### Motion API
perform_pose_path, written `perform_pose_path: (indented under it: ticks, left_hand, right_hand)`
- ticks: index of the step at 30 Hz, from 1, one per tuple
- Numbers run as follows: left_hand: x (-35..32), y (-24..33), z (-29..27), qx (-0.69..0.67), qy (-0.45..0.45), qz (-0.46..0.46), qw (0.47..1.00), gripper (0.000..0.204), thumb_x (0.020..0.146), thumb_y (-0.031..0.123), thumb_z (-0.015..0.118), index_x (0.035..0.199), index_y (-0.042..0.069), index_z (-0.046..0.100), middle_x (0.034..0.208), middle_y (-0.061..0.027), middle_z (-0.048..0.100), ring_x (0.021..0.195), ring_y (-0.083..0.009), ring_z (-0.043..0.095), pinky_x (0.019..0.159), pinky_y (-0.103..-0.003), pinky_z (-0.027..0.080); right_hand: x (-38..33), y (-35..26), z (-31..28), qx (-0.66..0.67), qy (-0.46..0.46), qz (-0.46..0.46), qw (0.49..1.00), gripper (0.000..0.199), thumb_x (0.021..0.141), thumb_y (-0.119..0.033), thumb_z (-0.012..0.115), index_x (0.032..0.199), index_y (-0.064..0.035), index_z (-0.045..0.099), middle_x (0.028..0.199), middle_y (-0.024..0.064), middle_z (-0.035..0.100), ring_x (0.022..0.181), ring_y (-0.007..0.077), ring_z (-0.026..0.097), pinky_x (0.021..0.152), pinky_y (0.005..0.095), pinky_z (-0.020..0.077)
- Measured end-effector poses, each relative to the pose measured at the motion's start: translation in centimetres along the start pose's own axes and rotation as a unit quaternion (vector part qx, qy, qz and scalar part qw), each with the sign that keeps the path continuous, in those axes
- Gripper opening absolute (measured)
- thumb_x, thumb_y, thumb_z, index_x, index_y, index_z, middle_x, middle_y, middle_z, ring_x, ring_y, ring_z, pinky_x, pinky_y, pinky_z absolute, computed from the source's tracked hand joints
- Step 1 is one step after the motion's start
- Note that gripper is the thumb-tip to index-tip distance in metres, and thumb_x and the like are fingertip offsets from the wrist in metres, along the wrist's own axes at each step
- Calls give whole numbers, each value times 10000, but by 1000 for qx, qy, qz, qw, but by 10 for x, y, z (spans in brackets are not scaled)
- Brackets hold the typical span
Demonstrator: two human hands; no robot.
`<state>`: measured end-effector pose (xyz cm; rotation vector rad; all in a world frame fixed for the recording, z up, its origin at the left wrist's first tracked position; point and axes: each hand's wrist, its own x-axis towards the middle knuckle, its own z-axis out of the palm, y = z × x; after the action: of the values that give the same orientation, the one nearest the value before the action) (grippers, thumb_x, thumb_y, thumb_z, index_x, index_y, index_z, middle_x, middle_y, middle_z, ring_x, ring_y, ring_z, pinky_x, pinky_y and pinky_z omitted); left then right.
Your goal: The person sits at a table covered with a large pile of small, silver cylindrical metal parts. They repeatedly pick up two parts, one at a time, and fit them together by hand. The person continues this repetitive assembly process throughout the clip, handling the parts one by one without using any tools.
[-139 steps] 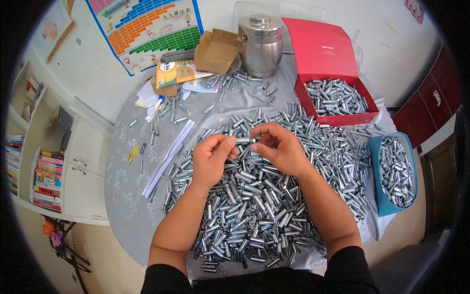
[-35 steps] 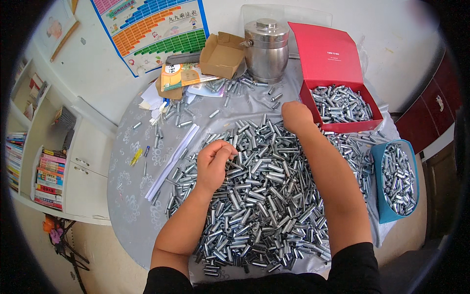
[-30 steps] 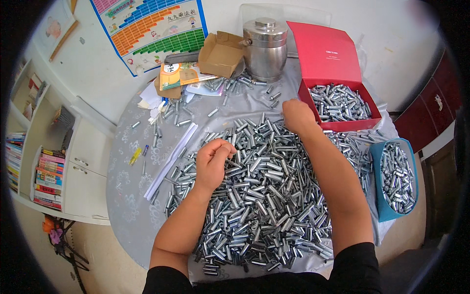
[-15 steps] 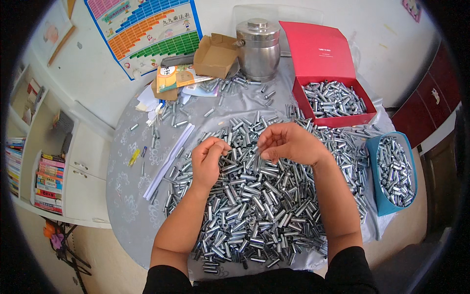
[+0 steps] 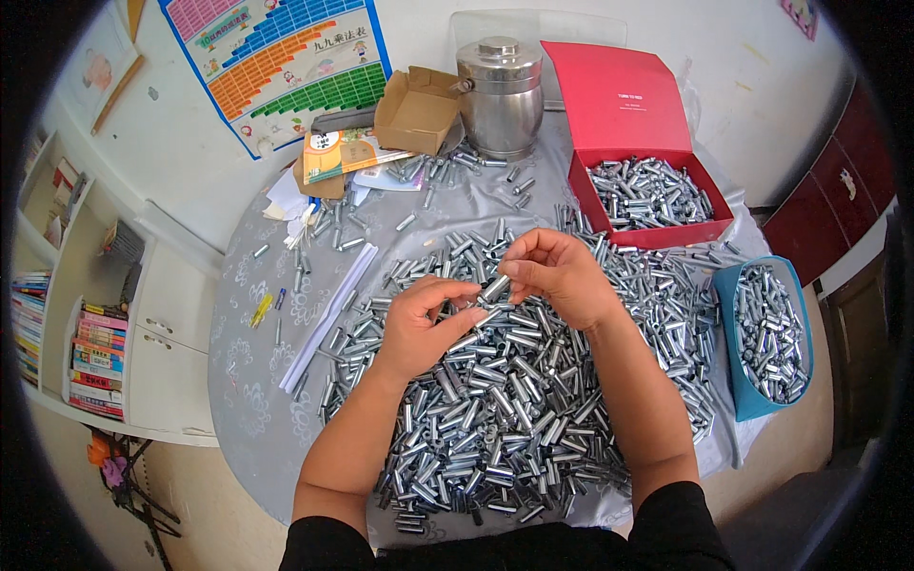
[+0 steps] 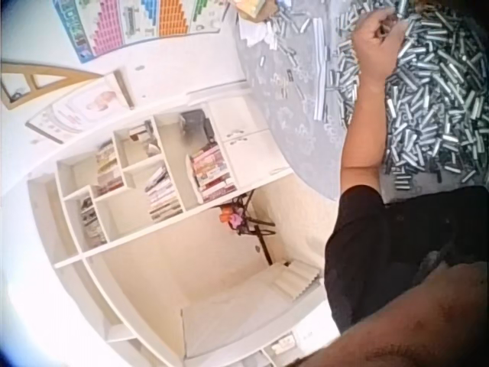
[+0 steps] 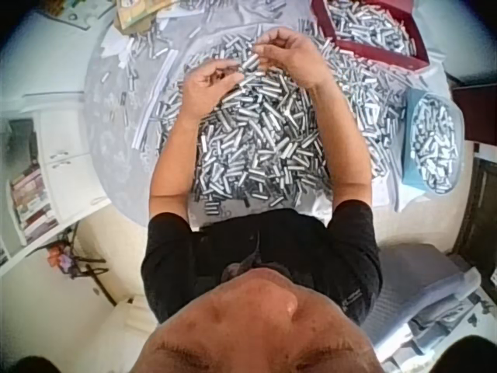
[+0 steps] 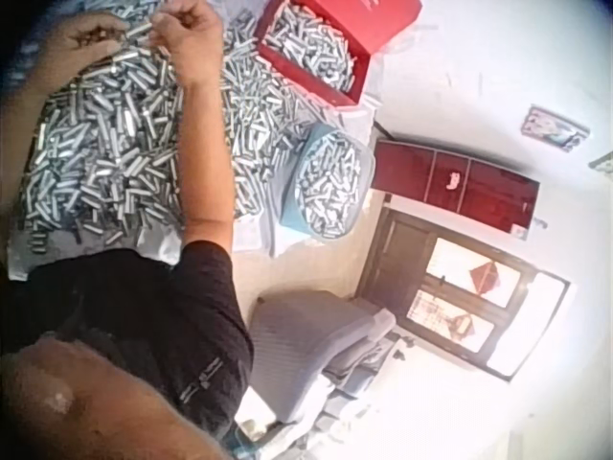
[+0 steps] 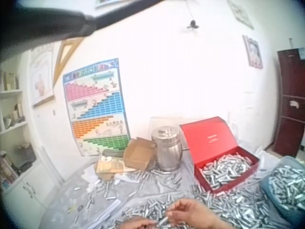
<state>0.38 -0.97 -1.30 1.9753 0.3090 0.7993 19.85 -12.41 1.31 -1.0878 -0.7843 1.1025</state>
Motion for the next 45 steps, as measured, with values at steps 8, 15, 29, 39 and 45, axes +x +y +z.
perform_pose_path:
  ticks: [8, 15, 29, 39, 45]
  left_hand:
    - [-1, -4, 4, 38, 61, -17, 997, 234, 812, 96, 755, 1033, 40, 703, 799, -24, 643, 673, -103, 553, 585, -244, 410]
    - [-2, -8, 4, -71, 53, -94, 992, 246, 984, 194, 558, 885, -15, 643, 765, -12, 599, 655, -80, 525, 600, -244, 428]
    - [-3, -4, 5, -167, 24, -98, 981, 157, 996, 158, 517, 1025, 11, 562, 829, -19, 589, 748, -87, 534, 694, -250, 440]
    - [-4, -5, 5, -115, 15, -71, 991, 214, 1023, 215, 473, 1048, 9, 526, 840, -22, 585, 728, -88, 517, 675, -247, 437]
    - [-4, -9, -1, -60, -12, -88, 994, 193, 1008, 198, 484, 999, 11, 532, 789, -20, 572, 711, -88, 516, 671, -244, 434]
  right_hand:
    - [2, 8, 5, 42, 3, -35, 999, 128, 863, -15, 690, 957, 5, 606, 873, 73, 656, 726, 140, 656, 681, 290, 586]
    - [1, 13, 10, 17, -27, -80, 996, 111, 878, 33, 645, 979, 10, 605, 919, 68, 670, 800, 143, 665, 745, 290, 573]
    - [4, 19, 9, 21, -31, -96, 995, 145, 878, 60, 627, 1010, 7, 598, 966, 76, 679, 830, 145, 668, 771, 285, 560]
    - [5, 21, 10, 42, -29, -88, 995, 138, 880, 46, 633, 1008, 7, 599, 969, 84, 682, 835, 156, 674, 774, 297, 572]
    - [4, 20, 9, 32, -26, -87, 995, 128, 882, 40, 636, 1001, 10, 600, 955, 80, 681, 826, 155, 676, 767, 292, 574]
